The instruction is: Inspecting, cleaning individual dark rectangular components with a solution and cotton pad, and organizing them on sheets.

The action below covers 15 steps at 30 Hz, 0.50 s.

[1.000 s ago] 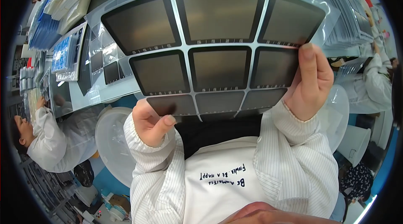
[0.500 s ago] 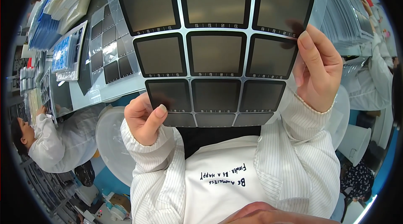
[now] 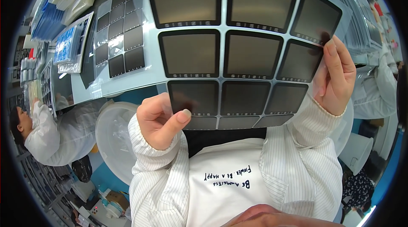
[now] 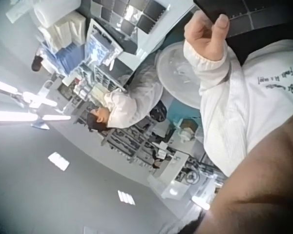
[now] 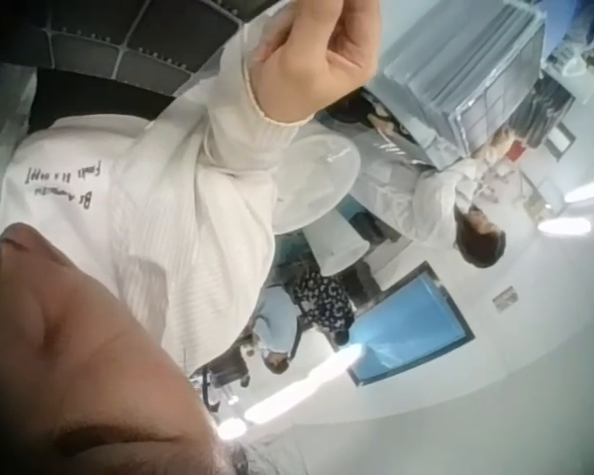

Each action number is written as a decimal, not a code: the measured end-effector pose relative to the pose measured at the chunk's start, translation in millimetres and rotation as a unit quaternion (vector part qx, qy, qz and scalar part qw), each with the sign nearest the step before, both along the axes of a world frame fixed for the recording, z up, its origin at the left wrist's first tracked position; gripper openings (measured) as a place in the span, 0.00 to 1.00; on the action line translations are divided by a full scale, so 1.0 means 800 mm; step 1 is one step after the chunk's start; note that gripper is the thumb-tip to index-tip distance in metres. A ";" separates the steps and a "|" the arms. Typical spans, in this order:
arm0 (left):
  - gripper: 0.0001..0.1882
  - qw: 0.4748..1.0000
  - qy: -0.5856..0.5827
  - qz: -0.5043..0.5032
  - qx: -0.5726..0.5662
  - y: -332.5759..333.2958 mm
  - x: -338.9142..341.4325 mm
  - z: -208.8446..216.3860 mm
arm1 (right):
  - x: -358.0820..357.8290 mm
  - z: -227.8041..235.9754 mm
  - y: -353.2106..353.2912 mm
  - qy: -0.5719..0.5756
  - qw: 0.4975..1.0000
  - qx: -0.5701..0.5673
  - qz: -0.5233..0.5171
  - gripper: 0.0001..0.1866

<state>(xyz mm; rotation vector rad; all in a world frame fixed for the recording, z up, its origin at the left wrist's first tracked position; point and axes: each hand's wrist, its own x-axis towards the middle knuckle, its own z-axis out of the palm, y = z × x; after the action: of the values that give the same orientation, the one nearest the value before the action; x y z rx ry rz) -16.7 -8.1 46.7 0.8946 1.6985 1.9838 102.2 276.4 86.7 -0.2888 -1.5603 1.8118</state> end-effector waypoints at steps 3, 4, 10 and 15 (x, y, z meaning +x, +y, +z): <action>0.09 1.000 0.015 -0.027 0.001 0.005 0.001 0.001 | 0.001 0.000 0.001 -0.010 1.000 0.000 -0.023 0.12; 0.07 0.999 0.003 -0.032 -0.002 0.007 0.003 0.001 | 0.005 -0.002 0.006 -0.010 1.000 0.000 -0.011 0.12; 0.06 0.997 0.005 -0.067 -0.024 0.013 0.002 0.015 | 0.010 -0.006 0.016 -0.003 1.000 -0.013 -0.004 0.13; 0.08 0.995 -0.004 -0.088 -0.038 0.015 0.005 0.018 | 0.010 -0.011 0.021 0.003 0.999 -0.029 0.015 0.13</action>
<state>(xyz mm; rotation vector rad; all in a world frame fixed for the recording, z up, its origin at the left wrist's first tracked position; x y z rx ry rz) -13.0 3.6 60.8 0.9723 1.6193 1.7944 109.9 292.9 78.3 -0.2875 -1.5168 1.8819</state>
